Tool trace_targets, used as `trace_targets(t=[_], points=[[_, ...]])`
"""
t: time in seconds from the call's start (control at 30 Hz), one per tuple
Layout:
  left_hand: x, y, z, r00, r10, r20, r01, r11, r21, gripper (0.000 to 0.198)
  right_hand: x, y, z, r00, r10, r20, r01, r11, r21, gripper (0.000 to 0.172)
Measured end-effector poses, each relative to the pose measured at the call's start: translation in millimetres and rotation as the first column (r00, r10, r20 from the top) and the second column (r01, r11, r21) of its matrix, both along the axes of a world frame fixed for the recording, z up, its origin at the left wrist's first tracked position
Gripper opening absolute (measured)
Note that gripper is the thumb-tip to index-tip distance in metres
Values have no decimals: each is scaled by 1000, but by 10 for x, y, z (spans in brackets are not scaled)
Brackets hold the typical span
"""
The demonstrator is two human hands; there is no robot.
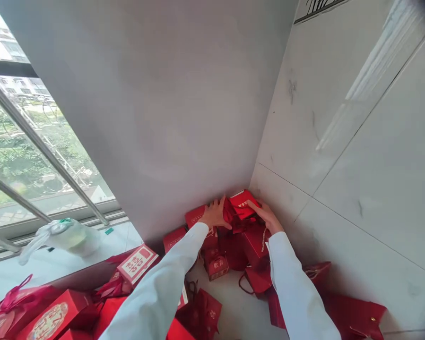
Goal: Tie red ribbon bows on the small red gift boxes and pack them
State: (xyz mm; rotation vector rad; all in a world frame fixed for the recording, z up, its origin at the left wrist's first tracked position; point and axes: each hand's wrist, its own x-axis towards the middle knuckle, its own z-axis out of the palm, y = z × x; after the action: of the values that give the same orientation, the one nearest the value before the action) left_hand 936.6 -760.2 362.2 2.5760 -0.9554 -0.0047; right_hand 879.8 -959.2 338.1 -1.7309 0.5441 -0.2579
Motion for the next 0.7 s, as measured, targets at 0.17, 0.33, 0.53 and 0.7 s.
trace_targets(t=[0.17,0.33,0.53,0.7], points=[[81,-117,-99,996,49,77,-49,999,4,84,-2,10,17,997,51,57,-59,988,146,58],[-182,216,339,991,45,128,-43,999,-16,90,-355,385,338,977,62,205,-106,972,210,59],[-910,1469,532,973,151,174,-158,987,28,94,-931,1260,396,920,257,296,-330,915,230,69],[-1099,2441,-130,891,449,69,-454,888,76,92,-832,2073,-9,866,453,214,-482,870,109,68]])
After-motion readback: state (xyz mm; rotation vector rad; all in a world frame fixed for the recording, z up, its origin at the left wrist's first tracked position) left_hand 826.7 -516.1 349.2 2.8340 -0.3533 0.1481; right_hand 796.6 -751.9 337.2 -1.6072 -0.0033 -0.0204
